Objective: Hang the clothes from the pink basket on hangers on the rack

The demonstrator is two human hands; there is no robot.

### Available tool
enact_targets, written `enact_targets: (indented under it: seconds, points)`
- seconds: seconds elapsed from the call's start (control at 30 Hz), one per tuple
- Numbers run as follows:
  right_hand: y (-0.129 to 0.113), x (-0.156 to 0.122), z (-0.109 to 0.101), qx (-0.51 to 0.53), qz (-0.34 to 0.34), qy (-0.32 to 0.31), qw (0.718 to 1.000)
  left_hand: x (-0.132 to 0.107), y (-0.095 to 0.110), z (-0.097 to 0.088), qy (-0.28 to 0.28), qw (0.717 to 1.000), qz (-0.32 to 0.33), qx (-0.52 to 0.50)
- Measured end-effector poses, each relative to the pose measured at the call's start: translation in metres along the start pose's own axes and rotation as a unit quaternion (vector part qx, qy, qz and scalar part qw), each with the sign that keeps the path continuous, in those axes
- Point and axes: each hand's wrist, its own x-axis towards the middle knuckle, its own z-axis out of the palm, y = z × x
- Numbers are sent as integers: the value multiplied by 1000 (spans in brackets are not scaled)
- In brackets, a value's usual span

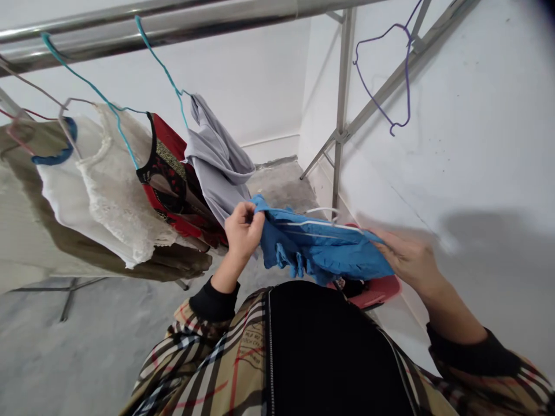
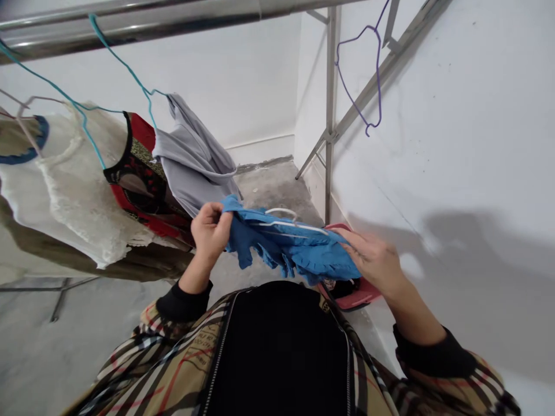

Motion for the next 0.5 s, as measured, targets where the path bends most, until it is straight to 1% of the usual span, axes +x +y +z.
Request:
enact_targets:
  seconds: [0.07, 0.1, 0.13, 0.17, 0.23, 0.27, 0.3, 0.33, 0.4, 0.43, 0.5]
  points:
    - [-2, 1, 3, -27, 0, -32, 999, 4, 5, -6, 25, 999, 21, 25]
    - [-1, 1, 5, -31, 12, -33, 999, 4, 7, -10, 21, 998, 45, 50]
    - [-1, 1, 7, -26, 33, -21, 999, 4, 10, -12, -5, 994, 77, 76]
    - [1, 1, 10, -17, 59, 1, 998, 3, 11, -15, -49, 987, 110, 101]
    - [3, 2, 14, 7, 111, 51, 993, 3, 14, -19, -156, 963, 170, 140]
    - [4, 3, 15, 20, 125, 67, 990, 4, 14, -21, -186, 951, 192, 153]
    - [3, 4, 15, 33, 131, 74, 988, 7, 14, -22, -191, 946, 206, 162]
    - [2, 6, 14, 46, 130, 75, 988, 11, 14, -22, -173, 947, 215, 167]
    - [-5, 13, 10, 76, 112, 77, 988, 22, 12, -18, -118, 952, 229, 168]
    - [-10, 18, 6, 90, 102, 82, 987, 28, 12, -15, -109, 951, 237, 166]
    - [-19, 29, -3, 108, 90, 92, 986, 39, 9, -8, -126, 946, 251, 159]
